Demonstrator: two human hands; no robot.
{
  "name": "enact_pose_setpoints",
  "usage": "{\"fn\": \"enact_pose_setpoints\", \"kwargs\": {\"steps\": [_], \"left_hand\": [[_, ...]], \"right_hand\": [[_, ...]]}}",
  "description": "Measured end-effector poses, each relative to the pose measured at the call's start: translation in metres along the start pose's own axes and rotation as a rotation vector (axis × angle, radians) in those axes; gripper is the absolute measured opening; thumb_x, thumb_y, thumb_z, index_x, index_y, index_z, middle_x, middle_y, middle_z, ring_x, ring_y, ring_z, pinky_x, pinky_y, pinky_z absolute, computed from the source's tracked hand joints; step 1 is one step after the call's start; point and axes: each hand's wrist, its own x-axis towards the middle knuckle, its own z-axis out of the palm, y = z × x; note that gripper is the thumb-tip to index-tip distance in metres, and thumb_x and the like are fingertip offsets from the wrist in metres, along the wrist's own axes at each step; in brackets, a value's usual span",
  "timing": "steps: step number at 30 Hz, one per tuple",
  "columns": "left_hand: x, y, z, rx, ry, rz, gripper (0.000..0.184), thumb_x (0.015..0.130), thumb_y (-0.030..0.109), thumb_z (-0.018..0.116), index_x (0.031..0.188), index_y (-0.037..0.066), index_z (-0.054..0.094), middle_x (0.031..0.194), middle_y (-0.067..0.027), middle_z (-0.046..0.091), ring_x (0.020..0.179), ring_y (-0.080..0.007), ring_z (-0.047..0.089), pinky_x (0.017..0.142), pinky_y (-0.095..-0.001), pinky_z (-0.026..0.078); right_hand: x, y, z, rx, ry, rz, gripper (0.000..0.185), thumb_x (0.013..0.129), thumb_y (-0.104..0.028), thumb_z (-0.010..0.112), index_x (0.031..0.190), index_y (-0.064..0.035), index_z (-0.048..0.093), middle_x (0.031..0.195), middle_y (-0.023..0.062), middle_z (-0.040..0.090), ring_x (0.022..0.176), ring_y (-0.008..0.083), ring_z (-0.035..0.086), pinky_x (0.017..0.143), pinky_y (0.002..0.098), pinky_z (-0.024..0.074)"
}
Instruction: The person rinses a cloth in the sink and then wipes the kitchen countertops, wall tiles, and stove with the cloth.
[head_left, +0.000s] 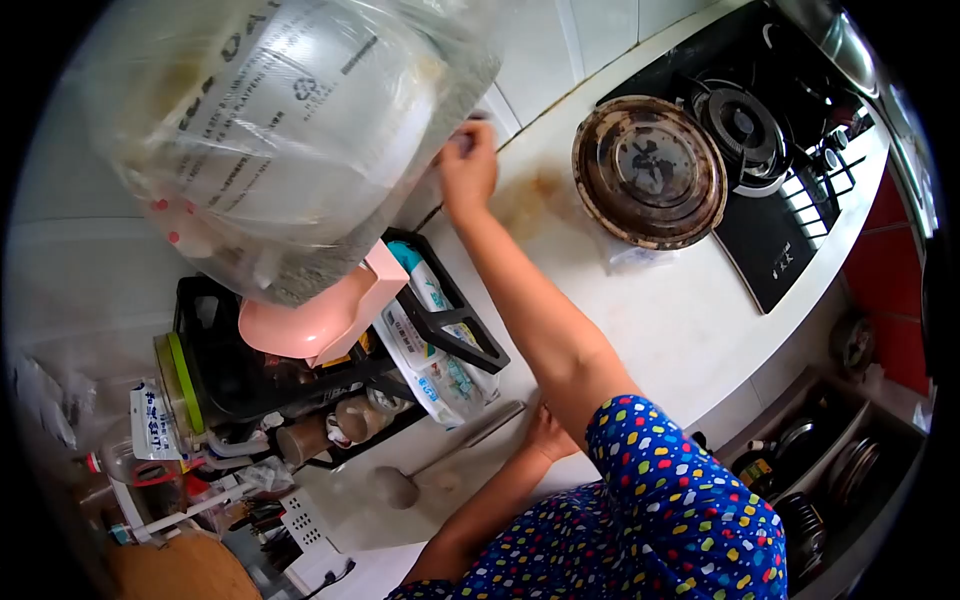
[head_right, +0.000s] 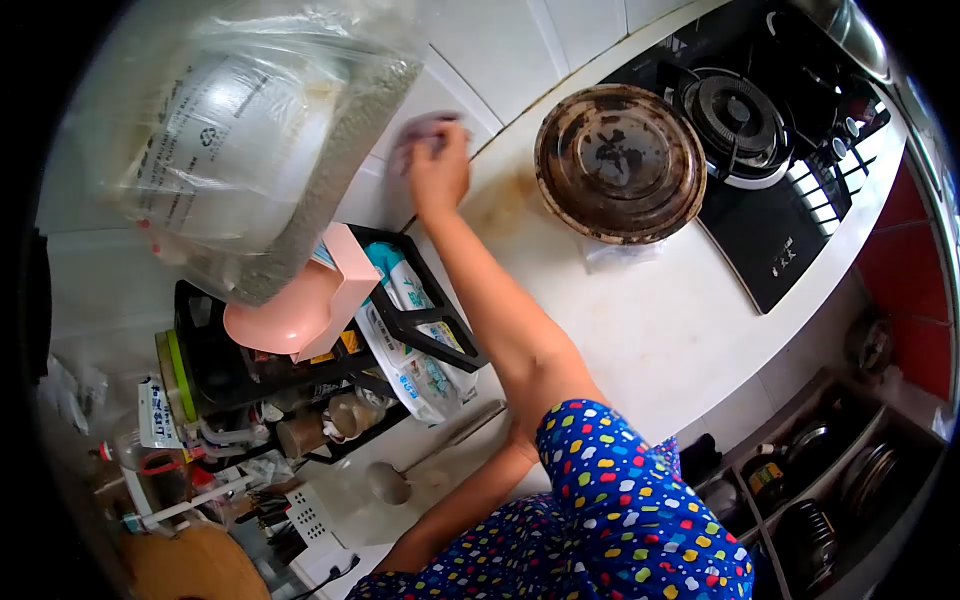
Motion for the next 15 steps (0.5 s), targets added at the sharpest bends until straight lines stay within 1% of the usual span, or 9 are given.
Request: {"fn": "enact_pose_setpoints", "kwargs": {"steps": [1, 2, 4, 5, 7, 9, 10, 13, 15], "left_hand": [[0.002, -0.001, 0.0, -0.003, 0.006, 0.0, 0.072, 0.087, 0.055, 0.05, 0.145, 0.014, 0.038, 0.151, -0.0091, 0.034, 0.139, -0.0299, 0.027, 0.112, -0.0476, 0.023], [0.003, -0.003, -0.002, -0.295, -0.02, -0.06, 0.072, 0.086, 0.055, 0.052, 0.143, 0.014, 0.041, 0.15, -0.0095, 0.035, 0.137, -0.0305, 0.028, 0.111, -0.0478, 0.024], [0.005, -0.003, -0.007, -0.254, 0.051, -0.015, 0.063, 0.081, 0.049, 0.06, 0.132, 0.012, 0.053, 0.143, -0.0097, 0.04, 0.132, -0.0299, 0.033, 0.108, -0.0471, 0.03], [0.006, 0.001, -0.011, -0.262, 0.056, -0.02, 0.063, 0.081, 0.049, 0.06, 0.132, 0.012, 0.053, 0.143, -0.0097, 0.04, 0.132, -0.0299, 0.033, 0.108, -0.0471, 0.03], [0.006, 0.008, -0.024, 0.101, 0.348, 0.143, 0.052, 0.077, 0.04, 0.063, 0.121, 0.011, 0.058, 0.137, -0.008, 0.043, 0.129, -0.027, 0.035, 0.105, -0.0447, 0.034], [0.013, 0.009, -0.034, 0.059, 0.371, 0.169, 0.048, 0.073, 0.034, 0.065, 0.115, 0.011, 0.058, 0.133, -0.0061, 0.043, 0.128, -0.0247, 0.035, 0.102, -0.0428, 0.037], [0.013, 0.011, -0.038, 0.069, 0.359, 0.196, 0.048, 0.073, 0.036, 0.066, 0.113, 0.01, 0.058, 0.131, -0.0075, 0.043, 0.129, -0.0262, 0.034, 0.103, -0.0453, 0.035], [0.015, 0.011, -0.04, 0.087, 0.378, 0.214, 0.043, 0.072, 0.034, 0.067, 0.107, 0.011, 0.059, 0.131, -0.0077, 0.042, 0.13, -0.0262, 0.033, 0.102, -0.0471, 0.036], [0.015, 0.012, -0.043, 0.071, 0.388, 0.227, 0.043, 0.072, 0.032, 0.067, 0.108, 0.012, 0.058, 0.131, -0.0069, 0.043, 0.128, -0.026, 0.035, 0.101, -0.0458, 0.037]], "right_hand": [[0.014, 0.009, -0.002, 0.032, 0.124, 0.195, 0.03, 0.079, -0.014, 0.069, 0.105, -0.0101, 0.055, 0.101, 0.0147, 0.062, 0.094, 0.0325, 0.061, 0.082, 0.0398, 0.0475], [0.027, 0.018, -0.004, 0.006, 0.183, 0.132, 0.031, 0.079, -0.014, 0.068, 0.107, -0.0099, 0.054, 0.104, 0.0153, 0.061, 0.095, 0.0331, 0.061, 0.083, 0.0405, 0.0474], [0.042, 0.023, -0.006, -0.02, 0.235, 0.069, 0.033, 0.079, -0.015, 0.066, 0.109, -0.0096, 0.054, 0.106, 0.0158, 0.06, 0.095, 0.0338, 0.061, 0.084, 0.0412, 0.0472], [0.046, 0.018, -0.008, -0.042, 0.18, -0.027, 0.032, 0.079, -0.014, 0.066, 0.108, -0.0083, 0.056, 0.105, 0.0141, 0.061, 0.096, 0.0318, 0.06, 0.084, 0.0391, 0.0471], [0.046, 0.009, -0.025, -0.071, 0.114, -0.119, 0.031, 0.078, -0.014, 0.066, 0.107, -0.007, 0.059, 0.105, 0.0124, 0.062, 0.096, 0.0299, 0.06, 0.085, 0.037, 0.047], [0.042, 0.001, -0.057, -0.557, -0.344, -0.037, 0.023, 0.077, -0.019, 0.066, 0.1, -0.0122, 0.066, 0.104, 0.0091, 0.064, 0.098, 0.0337, 0.06, 0.085, 0.0373, 0.0476], [0.04, 0.013, -0.069, -0.621, -0.293, -0.203, 0.017, 0.075, -0.02, 0.065, 0.092, -0.0164, 0.069, 0.105, 0.0054, 0.065, 0.103, 0.0331, 0.059, 0.087, 0.0387, 0.047], [0.033, 0.036, -0.098, -1.017, -0.324, -0.611, 0.023, 0.073, -0.012, 0.062, 0.095, -0.0111, 0.069, 0.114, 0.0081, 0.063, 0.114, 0.031, 0.053, 0.096, 0.0436, 0.043], [0.037, 0.054, -0.092, -1.005, -0.363, -0.733, 0.024, 0.073, -0.01, 0.062, 0.096, -0.0097, 0.069, 0.115, 0.0088, 0.062, 0.116, 0.0317, 0.052, 0.097, 0.0426, 0.0432]]}}
